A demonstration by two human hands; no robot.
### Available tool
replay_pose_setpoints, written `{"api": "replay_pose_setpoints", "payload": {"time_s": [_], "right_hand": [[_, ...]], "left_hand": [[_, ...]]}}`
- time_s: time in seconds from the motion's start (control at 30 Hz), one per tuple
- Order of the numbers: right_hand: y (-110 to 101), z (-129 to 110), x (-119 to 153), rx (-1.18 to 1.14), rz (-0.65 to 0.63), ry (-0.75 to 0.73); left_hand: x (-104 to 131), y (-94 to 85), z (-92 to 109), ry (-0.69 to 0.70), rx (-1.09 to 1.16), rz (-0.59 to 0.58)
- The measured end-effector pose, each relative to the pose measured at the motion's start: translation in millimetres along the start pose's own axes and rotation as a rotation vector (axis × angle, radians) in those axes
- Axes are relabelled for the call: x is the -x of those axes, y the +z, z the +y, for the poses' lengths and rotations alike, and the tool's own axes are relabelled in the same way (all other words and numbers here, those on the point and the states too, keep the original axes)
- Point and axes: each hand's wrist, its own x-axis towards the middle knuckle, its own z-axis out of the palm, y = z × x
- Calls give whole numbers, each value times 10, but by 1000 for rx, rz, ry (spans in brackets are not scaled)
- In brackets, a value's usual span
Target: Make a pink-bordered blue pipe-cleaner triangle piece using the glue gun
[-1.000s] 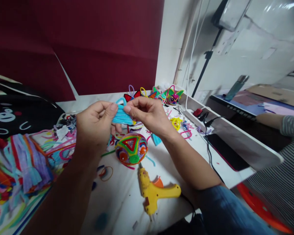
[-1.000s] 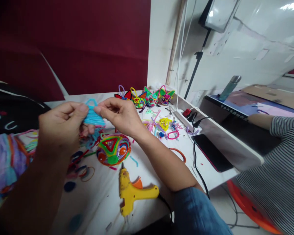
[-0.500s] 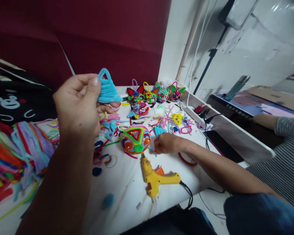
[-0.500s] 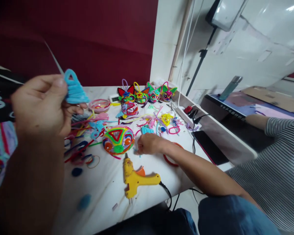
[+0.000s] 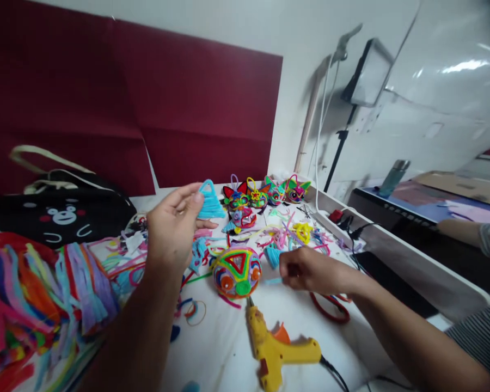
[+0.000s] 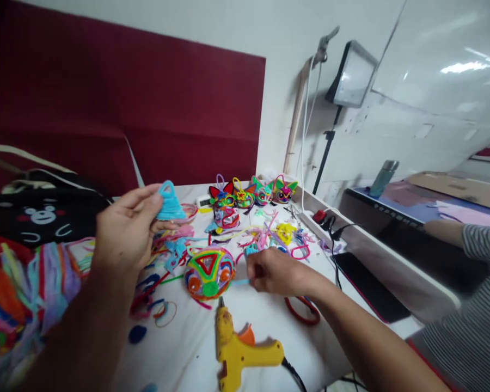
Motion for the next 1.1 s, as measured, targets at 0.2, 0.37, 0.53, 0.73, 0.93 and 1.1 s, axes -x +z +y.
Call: {"api": "replay_pose_setpoints", "payload": {"time_s": [0.2,0.37,0.53,0.73,0.93,1.1], "right_hand": [[-382,-524,-185,-263,451,-269],[-473,-738,-600,-360,645,-403],[-451,-771,-830,-353,659,-449],[-337,-783,-831,-408,641,-438],[-247,-677,-840,-543,603,-473],[-239,-639,-860,-576,574,-479]], "left_hand": [[73,24,-8,-48,-35,-25],[133,25,17,-83,-66,-59],[150,26,47,-81,-88,-70],[136,26,28,-106,-128,-80],[141,69,-12,-94,-214,-110],[156,89,-37,-91,-237,-102]]}}
